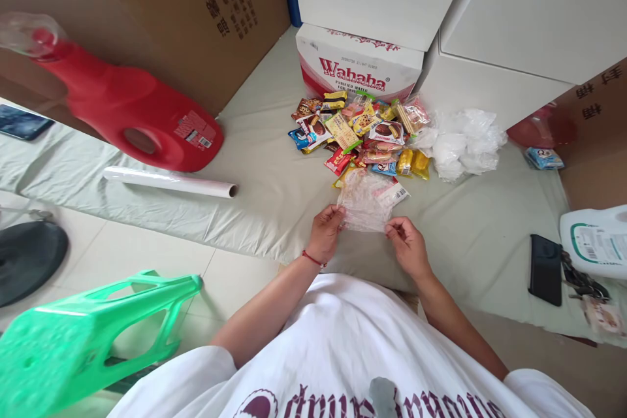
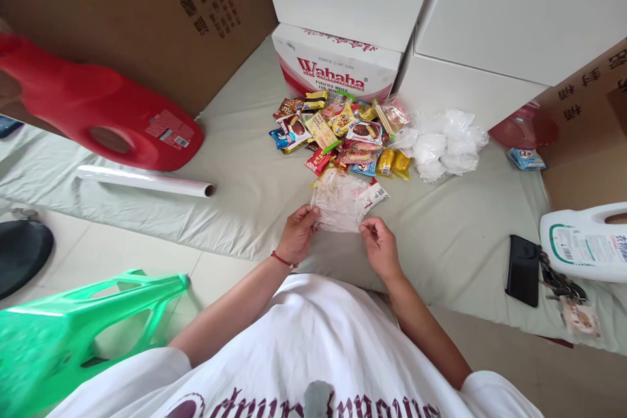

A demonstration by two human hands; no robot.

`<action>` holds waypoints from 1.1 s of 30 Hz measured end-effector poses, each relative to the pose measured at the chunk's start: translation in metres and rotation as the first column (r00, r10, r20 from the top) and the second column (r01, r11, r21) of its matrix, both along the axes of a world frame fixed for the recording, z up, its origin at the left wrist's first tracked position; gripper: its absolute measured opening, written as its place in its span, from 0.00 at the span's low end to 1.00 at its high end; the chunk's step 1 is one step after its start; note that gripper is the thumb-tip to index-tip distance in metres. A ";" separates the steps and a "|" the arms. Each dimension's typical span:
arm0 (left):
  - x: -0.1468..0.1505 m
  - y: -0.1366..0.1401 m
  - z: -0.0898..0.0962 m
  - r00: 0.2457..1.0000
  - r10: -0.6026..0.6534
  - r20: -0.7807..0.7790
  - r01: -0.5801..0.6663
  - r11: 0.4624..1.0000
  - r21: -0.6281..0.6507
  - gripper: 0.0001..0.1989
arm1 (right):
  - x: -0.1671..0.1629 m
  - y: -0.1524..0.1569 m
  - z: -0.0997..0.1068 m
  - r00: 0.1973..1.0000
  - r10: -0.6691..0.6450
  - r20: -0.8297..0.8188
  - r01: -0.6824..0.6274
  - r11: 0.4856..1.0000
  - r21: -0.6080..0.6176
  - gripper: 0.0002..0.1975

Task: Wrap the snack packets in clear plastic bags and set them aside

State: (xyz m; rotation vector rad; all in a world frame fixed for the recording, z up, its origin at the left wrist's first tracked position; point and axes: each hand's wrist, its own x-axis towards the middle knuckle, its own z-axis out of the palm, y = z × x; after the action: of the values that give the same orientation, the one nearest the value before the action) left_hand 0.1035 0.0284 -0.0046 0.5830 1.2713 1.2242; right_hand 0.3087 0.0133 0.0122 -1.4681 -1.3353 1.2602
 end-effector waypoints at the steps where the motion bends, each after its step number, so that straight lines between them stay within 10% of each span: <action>1: -0.001 0.000 0.000 0.998 0.015 0.058 -0.014 1.000 -0.011 0.21 | 0.004 -0.001 -0.001 0.998 0.024 -0.055 -0.028 0.997 -0.072 0.15; 10: 0.005 -0.013 -0.008 0.994 -0.098 0.045 0.098 0.995 0.014 0.23 | -0.003 0.032 -0.011 0.926 -0.191 -0.324 0.086 0.946 -0.314 0.26; 15: 0.002 -0.015 -0.010 1.000 0.021 -0.020 -0.022 0.998 -0.057 0.26 | -0.015 0.033 -0.007 0.956 -0.292 0.034 0.285 0.949 0.137 0.21; 18: 0.003 -0.017 -0.007 1.000 0.026 0.005 -0.026 1.000 -0.018 0.26 | -0.029 0.018 0.003 0.993 -0.062 0.098 0.034 0.964 0.266 0.16; 22: 0.004 -0.017 -0.002 0.996 -0.039 0.082 0.038 0.999 0.012 0.30 | -0.052 0.008 -0.001 0.943 0.316 -0.102 -0.309 0.948 0.081 0.12; 29: -0.020 -0.013 0.000 0.957 -0.102 0.272 0.118 0.992 -0.043 0.34 | -0.041 0.012 -0.011 0.925 -0.063 -0.375 0.017 0.992 -0.125 0.17; 33: -0.037 -0.016 -0.005 0.996 0.047 0.080 -0.040 0.995 -0.091 0.27 | -0.006 -0.002 -0.005 0.872 -0.240 -0.427 0.155 0.962 -0.224 0.20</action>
State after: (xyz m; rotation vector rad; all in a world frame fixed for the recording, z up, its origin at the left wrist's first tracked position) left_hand 0.0663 0.0121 -0.0096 0.4380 1.2680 1.2084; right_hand 0.3029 0.0111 0.0069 -1.2868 -0.7557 1.5020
